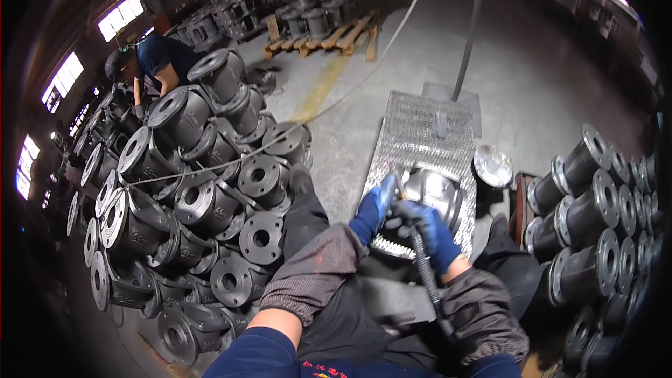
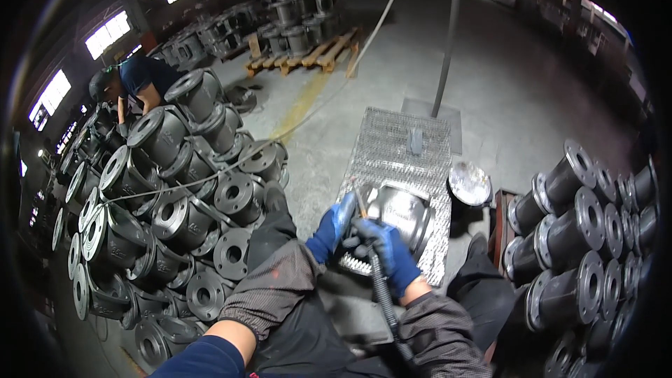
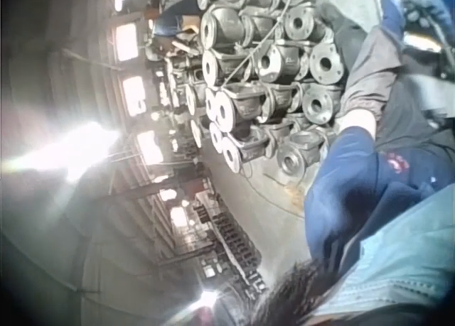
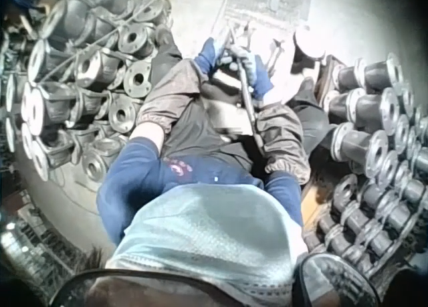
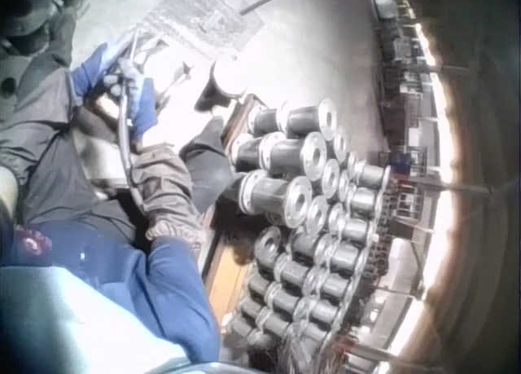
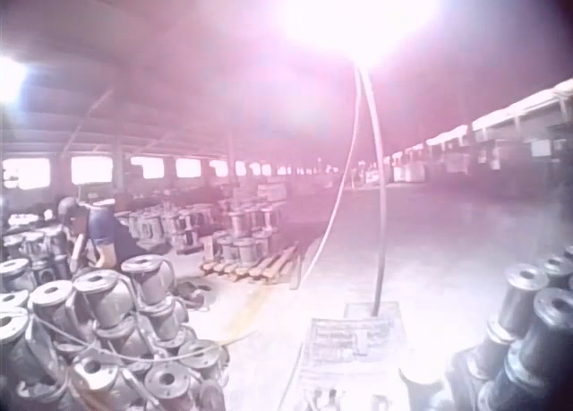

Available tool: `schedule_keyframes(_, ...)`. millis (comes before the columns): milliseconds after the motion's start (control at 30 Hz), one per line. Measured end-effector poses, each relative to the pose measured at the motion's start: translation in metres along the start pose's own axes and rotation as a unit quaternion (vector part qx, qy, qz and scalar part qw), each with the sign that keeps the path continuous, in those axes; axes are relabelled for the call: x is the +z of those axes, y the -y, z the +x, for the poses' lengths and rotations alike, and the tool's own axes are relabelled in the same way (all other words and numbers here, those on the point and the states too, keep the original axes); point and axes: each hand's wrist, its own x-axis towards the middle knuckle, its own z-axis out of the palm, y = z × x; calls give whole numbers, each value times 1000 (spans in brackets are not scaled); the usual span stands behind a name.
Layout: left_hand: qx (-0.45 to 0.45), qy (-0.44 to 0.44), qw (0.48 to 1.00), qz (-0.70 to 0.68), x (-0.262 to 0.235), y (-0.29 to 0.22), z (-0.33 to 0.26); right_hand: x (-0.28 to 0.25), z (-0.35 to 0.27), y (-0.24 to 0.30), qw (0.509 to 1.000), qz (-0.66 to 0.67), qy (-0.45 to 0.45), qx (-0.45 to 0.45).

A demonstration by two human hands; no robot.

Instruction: The person picks up metal castings and uses a handheld power grinder to smooth the edges and surfaces of several parts one by one.

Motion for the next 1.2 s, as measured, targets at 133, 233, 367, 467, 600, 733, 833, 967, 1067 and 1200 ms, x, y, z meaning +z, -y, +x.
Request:
schedule_keyframes(133, -30, -51, 997, -48, 23, -44, 1, -55, -34, 39, 976, -152, -109, -109)
schedule_keyframes(233, -111, 13, 992, -59, 2, -31, 24, -84, -44, 59, 976, -19, -154, -155)
schedule_keyframes(367, -153, -25, 988, 27, 17, -29, 51, -146, -57, 28, 951, 19, -223, -213)
schedule_keyframes(467, -19, -10, 1000, 14, 7, -2, 57, -151, -52, -10, 937, 54, -332, -89)
schedule_keyframes(600, 63, -93, 988, 109, 6, 28, 19, -136, -34, -43, 922, 78, -380, -8)
schedule_keyframes(733, -34, 25, 916, -399, -34, 71, -21, -99, -28, -49, 915, -23, -402, -8)
schedule_keyframes(833, 49, -107, 974, -192, -10, 89, -67, -95, -44, -52, 915, -18, -402, -27)
schedule_keyframes(967, 212, -165, 952, 144, -11, 101, -89, -75, -50, -64, 923, -21, -345, -172)
schedule_keyframes(1067, 340, -109, 795, 490, -28, 101, -98, -58, -63, -59, 932, 41, -333, -141)
schedule_keyframes(1200, 125, -87, 932, 329, -32, 74, -107, -53, -68, -69, 918, -36, -377, -116)
